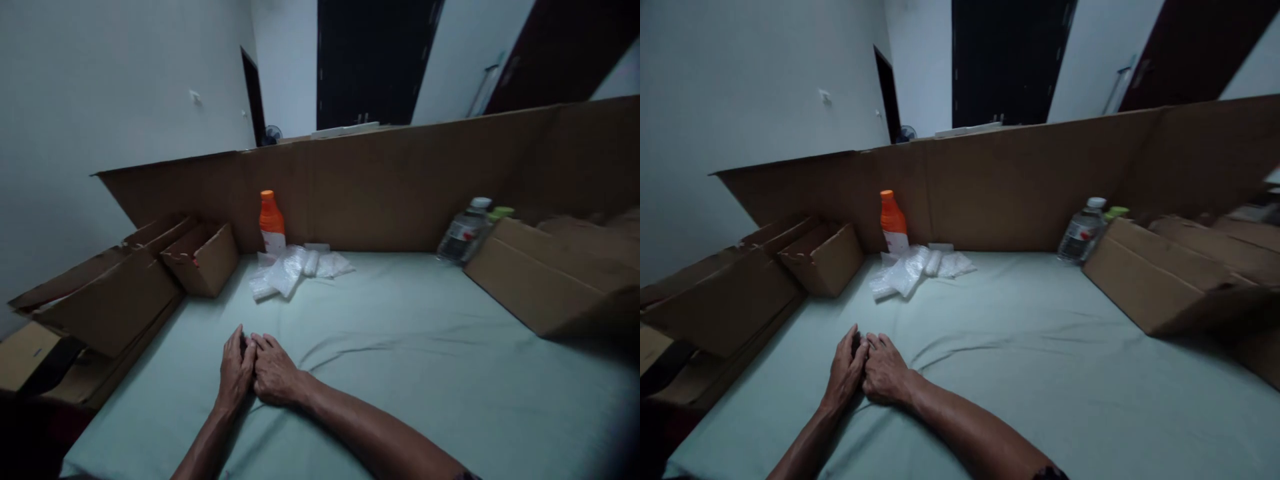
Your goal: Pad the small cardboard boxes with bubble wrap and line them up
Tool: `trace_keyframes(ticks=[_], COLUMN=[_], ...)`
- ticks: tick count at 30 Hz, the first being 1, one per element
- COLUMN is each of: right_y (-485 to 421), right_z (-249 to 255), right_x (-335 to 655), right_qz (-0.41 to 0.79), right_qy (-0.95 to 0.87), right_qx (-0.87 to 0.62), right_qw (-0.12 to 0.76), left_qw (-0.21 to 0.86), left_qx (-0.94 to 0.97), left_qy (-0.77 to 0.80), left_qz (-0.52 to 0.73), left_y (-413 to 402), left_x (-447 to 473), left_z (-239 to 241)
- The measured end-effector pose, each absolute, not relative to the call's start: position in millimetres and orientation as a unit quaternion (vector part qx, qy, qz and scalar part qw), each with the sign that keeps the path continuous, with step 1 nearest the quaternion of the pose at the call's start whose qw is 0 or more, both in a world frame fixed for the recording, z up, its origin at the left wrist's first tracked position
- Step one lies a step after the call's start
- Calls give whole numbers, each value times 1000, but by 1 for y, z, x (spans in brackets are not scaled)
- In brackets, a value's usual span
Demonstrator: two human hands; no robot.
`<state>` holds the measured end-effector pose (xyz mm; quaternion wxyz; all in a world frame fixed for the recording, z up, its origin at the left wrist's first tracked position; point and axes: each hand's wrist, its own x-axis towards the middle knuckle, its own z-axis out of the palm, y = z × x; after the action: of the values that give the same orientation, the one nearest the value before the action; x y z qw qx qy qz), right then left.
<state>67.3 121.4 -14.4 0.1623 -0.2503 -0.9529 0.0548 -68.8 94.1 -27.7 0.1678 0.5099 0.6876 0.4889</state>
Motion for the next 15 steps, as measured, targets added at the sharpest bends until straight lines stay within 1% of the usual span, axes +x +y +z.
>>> trace_keyframes(ticks=[5, 8, 12, 15], right_y=[80, 65, 63, 68], right_z=[-13, -9, -4, -4], right_x=[128, 147, 153, 153], right_qz=[13, -1, 29, 42], right_qy=[-956, -952, -957, -959], right_qx=[-242, -263, -265, -261], right_qw=[166, 155, 112, 106], left_qw=[202, 197, 187, 182], left_qx=[561, 605, 649, 668], left_qy=[671, 653, 623, 607], left_qz=[440, 410, 394, 391], left_y=[65, 58, 60, 64], left_x=[-34, -16, 0, 5], left_z=[-29, -34, -40, -40])
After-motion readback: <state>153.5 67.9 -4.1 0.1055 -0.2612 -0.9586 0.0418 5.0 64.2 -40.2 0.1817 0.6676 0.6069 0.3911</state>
